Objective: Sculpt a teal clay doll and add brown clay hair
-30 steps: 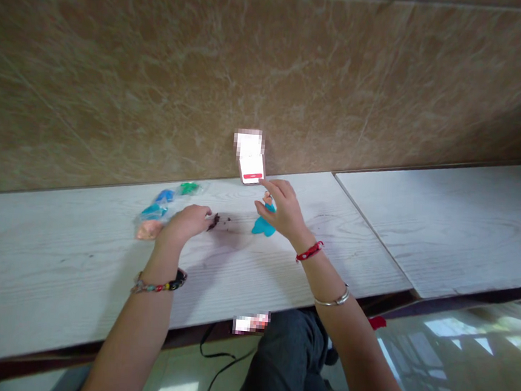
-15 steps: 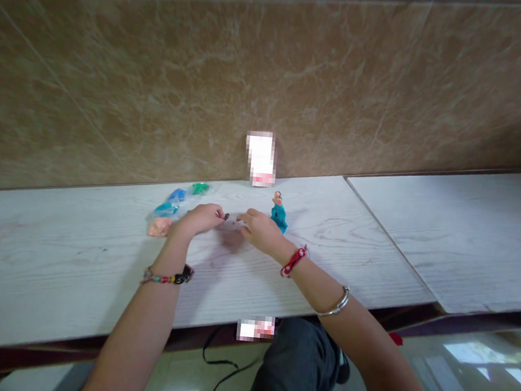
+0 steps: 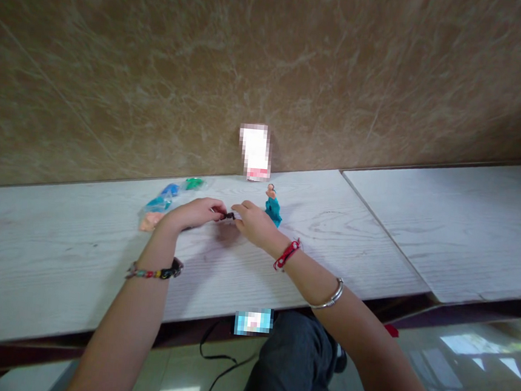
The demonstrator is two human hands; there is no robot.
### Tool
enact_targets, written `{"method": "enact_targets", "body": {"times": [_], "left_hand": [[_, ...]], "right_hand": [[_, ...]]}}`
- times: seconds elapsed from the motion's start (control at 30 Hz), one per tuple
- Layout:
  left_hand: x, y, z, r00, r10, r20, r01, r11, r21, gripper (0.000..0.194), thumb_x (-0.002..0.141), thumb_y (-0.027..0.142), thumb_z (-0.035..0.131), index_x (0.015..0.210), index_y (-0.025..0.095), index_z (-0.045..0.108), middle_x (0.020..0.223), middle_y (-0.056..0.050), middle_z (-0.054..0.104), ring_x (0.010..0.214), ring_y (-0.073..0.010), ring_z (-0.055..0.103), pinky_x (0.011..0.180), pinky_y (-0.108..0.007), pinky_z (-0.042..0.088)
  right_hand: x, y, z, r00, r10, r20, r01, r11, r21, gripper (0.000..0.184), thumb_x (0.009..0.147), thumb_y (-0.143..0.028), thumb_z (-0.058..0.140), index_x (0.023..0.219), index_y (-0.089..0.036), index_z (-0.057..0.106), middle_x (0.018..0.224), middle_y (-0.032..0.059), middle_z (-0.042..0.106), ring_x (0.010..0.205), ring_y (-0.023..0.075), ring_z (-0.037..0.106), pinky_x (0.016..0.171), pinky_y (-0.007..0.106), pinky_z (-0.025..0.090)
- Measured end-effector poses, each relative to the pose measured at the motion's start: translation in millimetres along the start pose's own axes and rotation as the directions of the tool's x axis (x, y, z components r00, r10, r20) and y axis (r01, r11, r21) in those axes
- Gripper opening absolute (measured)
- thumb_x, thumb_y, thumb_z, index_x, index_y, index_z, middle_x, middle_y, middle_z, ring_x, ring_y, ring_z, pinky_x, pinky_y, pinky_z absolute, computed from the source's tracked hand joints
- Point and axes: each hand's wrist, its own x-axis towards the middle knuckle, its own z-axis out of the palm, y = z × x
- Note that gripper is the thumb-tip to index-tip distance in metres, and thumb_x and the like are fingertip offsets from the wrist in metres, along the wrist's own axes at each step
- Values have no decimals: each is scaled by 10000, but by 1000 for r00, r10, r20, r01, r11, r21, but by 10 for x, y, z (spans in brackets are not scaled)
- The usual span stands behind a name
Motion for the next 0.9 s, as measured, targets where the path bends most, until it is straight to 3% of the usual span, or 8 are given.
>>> {"method": "enact_targets", "body": {"times": [0.17,0.33,0.6,0.73,0.9], "left_hand": [[-16,35,-27,990,103,97,-90,987,-135,198,691,200,442,812,166,595,830,-27,652,776,-124,560,718,-213,414],[-74,62,-77,977,157,146,-117,962,-246,198,700,229,452,834,169,584,833,-20,633,761,-110,541,715,-208,408],[-37,-74,-55,986,37,161,0,976,-220,222,692,249,464,864,181,587,832,-23,632,690,-107,527,597,-202,387],[-54,-15,-45,986,57,159,-9,958,-286,258,720,308,473,924,192,581,896,-30,635,747,-112,547,600,-200,388],[-16,107,27,992,77,102,-34,929,-370,259,734,371,485,861,164,575,858,-38,638,721,-111,557,578,-207,374]], "right_hand": [[4,17,39,1000,8,3,-8,1000,-25,322,752,-92,498,1070,-85,549,953,97,544,750,122,533,721,253,440],[12,-2,23,999,33,9,-33,999,4,147,736,-111,548,859,-99,627,854,79,583,755,124,546,724,247,427],[13,-13,-68,984,178,5,-177,974,143,114,738,-135,570,821,-137,648,723,49,668,642,111,588,587,206,411],[7,-9,-78,985,171,-9,-170,982,85,124,745,-146,558,805,-141,666,725,60,680,648,130,603,575,214,401],[6,-11,-87,984,177,-38,-177,984,7,122,743,-150,550,752,-155,671,699,51,681,629,137,597,556,221,377]]}}
